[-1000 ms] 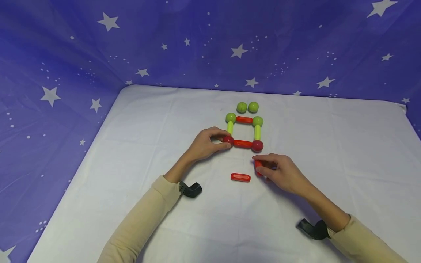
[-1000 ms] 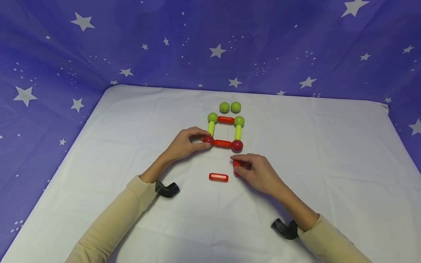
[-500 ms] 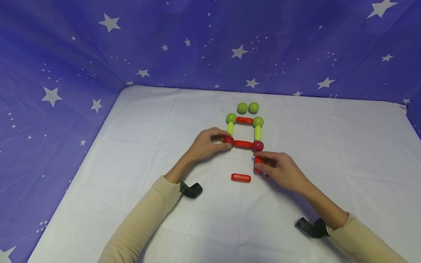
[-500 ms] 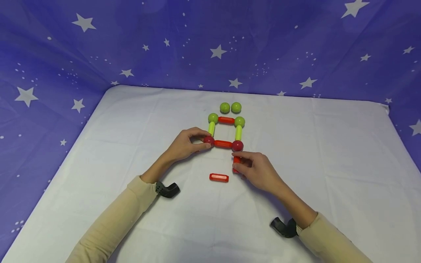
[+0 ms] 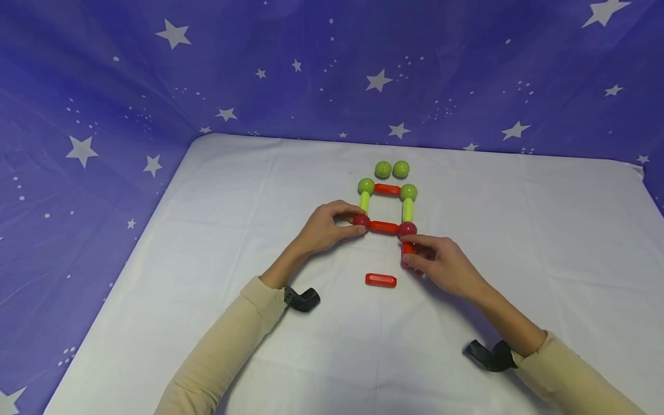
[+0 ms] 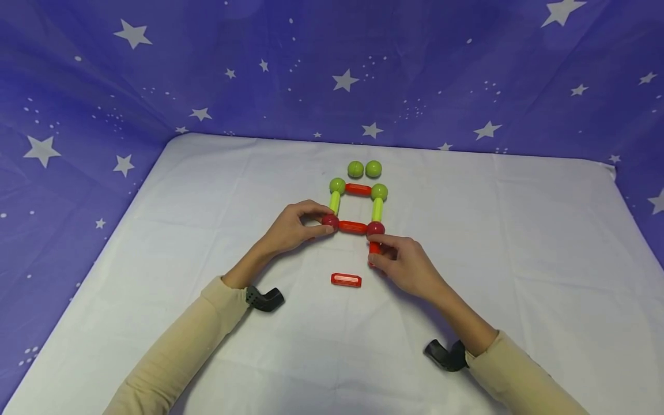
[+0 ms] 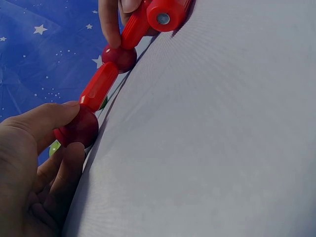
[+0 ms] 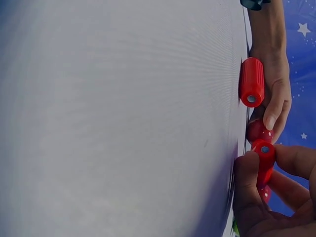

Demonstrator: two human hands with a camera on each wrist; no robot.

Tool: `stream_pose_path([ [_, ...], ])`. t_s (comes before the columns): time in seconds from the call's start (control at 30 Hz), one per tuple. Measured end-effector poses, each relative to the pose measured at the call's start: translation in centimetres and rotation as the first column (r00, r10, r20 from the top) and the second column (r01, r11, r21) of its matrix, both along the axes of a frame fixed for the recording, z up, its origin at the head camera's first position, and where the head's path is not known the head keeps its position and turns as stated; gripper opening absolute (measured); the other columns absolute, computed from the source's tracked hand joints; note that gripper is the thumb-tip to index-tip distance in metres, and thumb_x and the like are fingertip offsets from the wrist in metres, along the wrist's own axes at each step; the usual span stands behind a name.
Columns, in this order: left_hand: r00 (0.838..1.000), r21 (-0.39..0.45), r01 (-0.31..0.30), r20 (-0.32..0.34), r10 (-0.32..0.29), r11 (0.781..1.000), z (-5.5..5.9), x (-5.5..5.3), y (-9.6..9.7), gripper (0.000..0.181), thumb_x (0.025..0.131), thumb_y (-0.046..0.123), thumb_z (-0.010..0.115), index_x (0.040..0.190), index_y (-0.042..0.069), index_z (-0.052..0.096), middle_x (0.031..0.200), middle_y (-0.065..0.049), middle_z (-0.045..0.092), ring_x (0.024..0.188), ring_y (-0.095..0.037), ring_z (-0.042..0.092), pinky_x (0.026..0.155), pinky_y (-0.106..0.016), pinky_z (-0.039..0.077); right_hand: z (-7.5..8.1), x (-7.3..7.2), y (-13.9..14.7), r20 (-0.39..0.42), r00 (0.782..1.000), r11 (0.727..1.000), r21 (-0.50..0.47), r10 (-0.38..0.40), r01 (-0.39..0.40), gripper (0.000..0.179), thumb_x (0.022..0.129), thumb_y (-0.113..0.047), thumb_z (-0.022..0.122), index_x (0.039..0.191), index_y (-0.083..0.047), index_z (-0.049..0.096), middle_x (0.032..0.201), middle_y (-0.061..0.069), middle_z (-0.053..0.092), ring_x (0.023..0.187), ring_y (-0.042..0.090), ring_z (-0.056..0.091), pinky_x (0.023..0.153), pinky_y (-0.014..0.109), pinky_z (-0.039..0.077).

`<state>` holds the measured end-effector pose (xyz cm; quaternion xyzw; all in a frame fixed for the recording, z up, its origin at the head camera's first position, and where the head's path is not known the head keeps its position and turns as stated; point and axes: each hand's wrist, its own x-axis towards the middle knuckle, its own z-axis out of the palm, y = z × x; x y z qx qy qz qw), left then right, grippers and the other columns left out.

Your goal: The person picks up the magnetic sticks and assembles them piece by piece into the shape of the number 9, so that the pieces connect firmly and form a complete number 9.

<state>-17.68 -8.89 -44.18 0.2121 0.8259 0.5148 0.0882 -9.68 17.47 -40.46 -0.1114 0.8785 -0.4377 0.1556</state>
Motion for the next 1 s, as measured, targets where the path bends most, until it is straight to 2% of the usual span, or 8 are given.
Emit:
stream_pose_path([
  [0.37,1.0,0.004,-0.001,0.004,0.001,1.0,0.14,0.01,-0.02,0.034,0.085,0.022,0.079,0.116,0.012,0.072,0.104,0.004,0.066,0.097,-0.011,0.059,0.088,-0.033,0.046,0.02,-0.08,0.05,-0.029,1.0,0.998,0.058,0.001,0.001,0.046,0.089,-0.016,0.074,0.132,-0.004,0.062,0.085,0.003,0.062,0.077,0.021,0.056,0.063,0.028,0.047],
  [0.63,1.0,-0.006,0.003,-0.005,-0.003,1.0,0.17,0.04,-0.02,0.034,0.085,0.023,0.079,0.117,0.012,0.072,0.104,0.004,0.066,0.097,-0.012,0.059,0.088,-0.033,0.046,0.03,0.18,0.06,-0.023,1.0,0.999,0.044,0.011,-0.01,0.043,0.093,-0.011,0.067,0.135,-0.003,0.059,0.096,0.006,0.064,0.08,0.023,0.054,0.064,0.028,0.05],
  [1.0,1.0,0.004,0.003,0.001,-0.003,1.0,0.06,0.07,0.04,0.033,0.085,0.022,0.079,0.116,0.012,0.072,0.103,0.004,0.067,0.097,-0.011,0.059,0.088,-0.034,0.046,-0.09,0.2,0.0,-0.025,1.0,0.999,0.046,0.004,-0.003,0.043,0.094,-0.009,0.066,0.136,-0.003,0.058,0.095,0.006,0.063,0.079,0.022,0.055,0.064,0.028,0.05],
])
